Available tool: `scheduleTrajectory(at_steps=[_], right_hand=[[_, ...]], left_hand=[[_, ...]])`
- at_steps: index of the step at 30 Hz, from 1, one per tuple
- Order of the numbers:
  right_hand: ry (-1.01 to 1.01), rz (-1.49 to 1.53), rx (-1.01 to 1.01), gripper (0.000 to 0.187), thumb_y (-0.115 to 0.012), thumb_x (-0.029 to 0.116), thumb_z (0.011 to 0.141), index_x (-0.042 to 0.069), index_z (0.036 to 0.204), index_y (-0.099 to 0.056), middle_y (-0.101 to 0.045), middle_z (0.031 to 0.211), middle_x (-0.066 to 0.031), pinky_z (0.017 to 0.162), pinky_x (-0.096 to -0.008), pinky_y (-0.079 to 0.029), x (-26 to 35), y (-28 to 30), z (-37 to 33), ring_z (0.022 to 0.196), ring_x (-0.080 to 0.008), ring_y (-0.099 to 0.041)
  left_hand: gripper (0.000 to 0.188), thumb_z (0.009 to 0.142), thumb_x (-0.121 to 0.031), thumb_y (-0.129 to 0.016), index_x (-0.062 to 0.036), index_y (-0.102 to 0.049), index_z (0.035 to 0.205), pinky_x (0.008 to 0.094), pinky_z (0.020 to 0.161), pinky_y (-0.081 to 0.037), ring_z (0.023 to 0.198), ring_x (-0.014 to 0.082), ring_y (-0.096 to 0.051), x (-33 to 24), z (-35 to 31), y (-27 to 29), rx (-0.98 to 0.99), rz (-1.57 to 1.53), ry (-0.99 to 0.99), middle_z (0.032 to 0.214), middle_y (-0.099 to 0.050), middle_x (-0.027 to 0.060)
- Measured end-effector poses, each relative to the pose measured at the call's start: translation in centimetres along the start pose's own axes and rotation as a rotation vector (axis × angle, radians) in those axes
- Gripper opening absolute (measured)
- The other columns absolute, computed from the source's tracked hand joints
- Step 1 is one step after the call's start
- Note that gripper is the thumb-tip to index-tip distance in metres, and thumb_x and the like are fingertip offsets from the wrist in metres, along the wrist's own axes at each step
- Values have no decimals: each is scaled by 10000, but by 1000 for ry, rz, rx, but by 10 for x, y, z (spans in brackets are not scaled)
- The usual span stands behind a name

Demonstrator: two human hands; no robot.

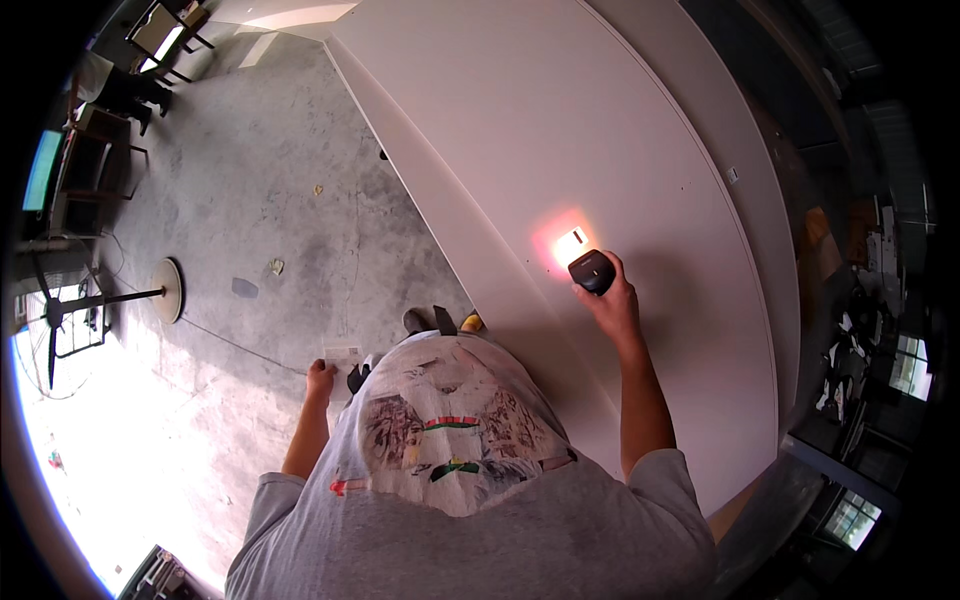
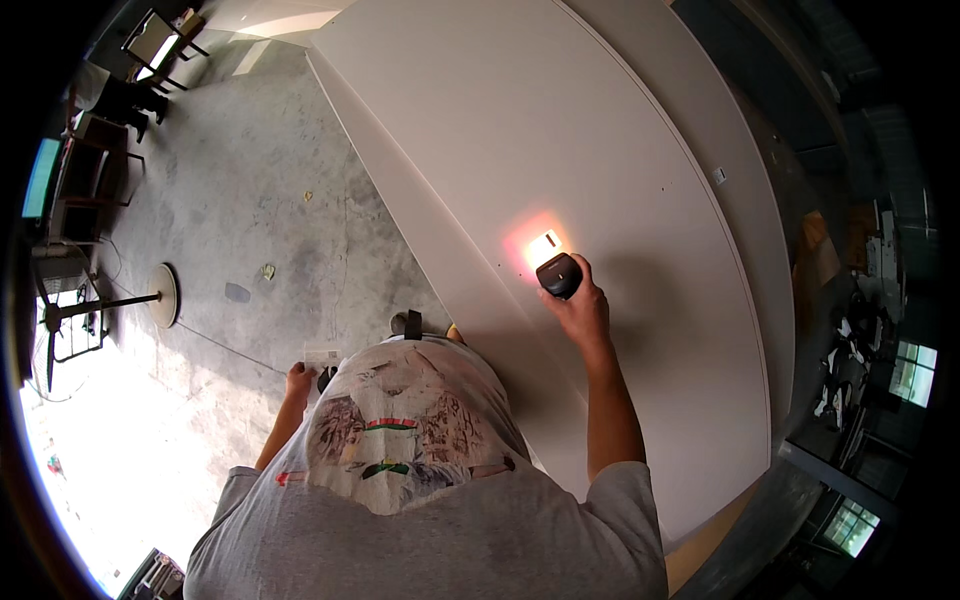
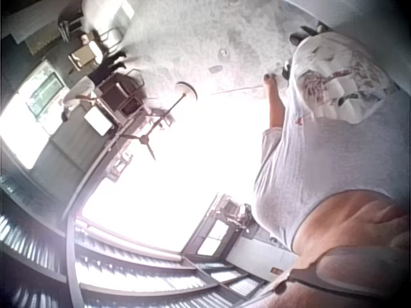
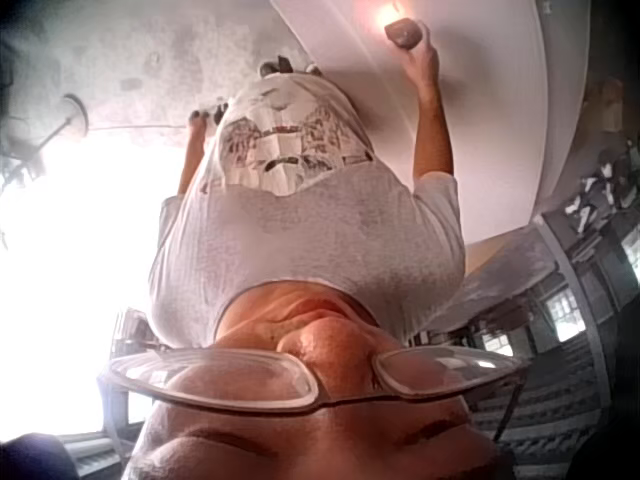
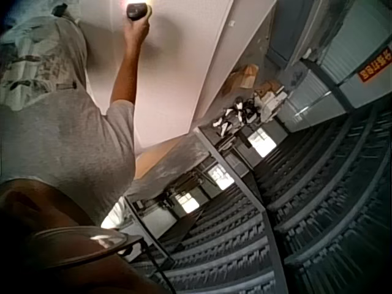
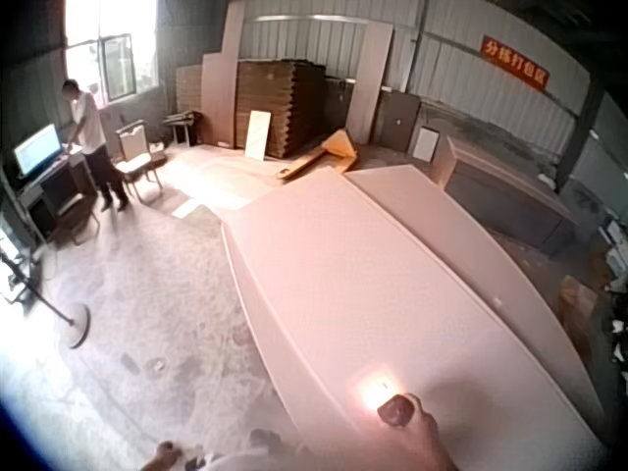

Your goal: The person scans barcode labels on large white boards, arranges the boards in a stack on a rolling cart, and then assists other workers in wrapping the stack with cardboard and securing it with tape.

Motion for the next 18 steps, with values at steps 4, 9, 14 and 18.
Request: scheduleTrajectory(at_steps=[4, 9, 14, 18], right_hand=[[0, -11, 1, 726, -803, 329, 747, 92, 1330, -440, -700, 1013, -148, 786, -420, -532, 1, 0, 0, 927, -334, -689], [0, -9, 1, 728, -804, 333, 746, 96, 1330, -440, -699, 1016, -151, 789, -420, -532, 0, 0, -1, 931, -335, -688], [-30, -8, -5, 730, -805, 348, 743, 108, 1331, -445, -696, 1035, -152, 795, -423, -530, -4, 1, -2, 950, -337, -683], [-38, -4, -15, 725, -814, 307, 740, 81, 1330, -460, -686, 1052, -139, 821, -381, -523, -8, 2, 1, 952, -273, -682]], left_hand=[[224, 789, -87, -629, 25, -664, 980, 331, 745, -496, 807, 185, -633, 0, -1, 1, 1, 11, -6, 895, -695, 97], [219, 795, -87, -631, 22, -665, 981, 331, 746, -498, 808, 183, -631, -4, -5, 0, -4, 5, 1, 893, -695, 95], [219, 795, -92, -633, 24, -665, 978, 335, 739, -499, 803, 182, -631, -6, -4, -2, -6, 17, -5, 888, -695, 99], [221, 792, -99, -636, 22, -666, 974, 345, 722, -500, 795, 185, -630, -5, 2, -6, -19, 59, -15, 886, -695, 110]])
Point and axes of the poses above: each hand's wrist, its own z-axis towards the middle knuckle, its own y-axis out of the back of the hand, x = y × z, the point moved 3 cm from there along z, towards the middle knuckle
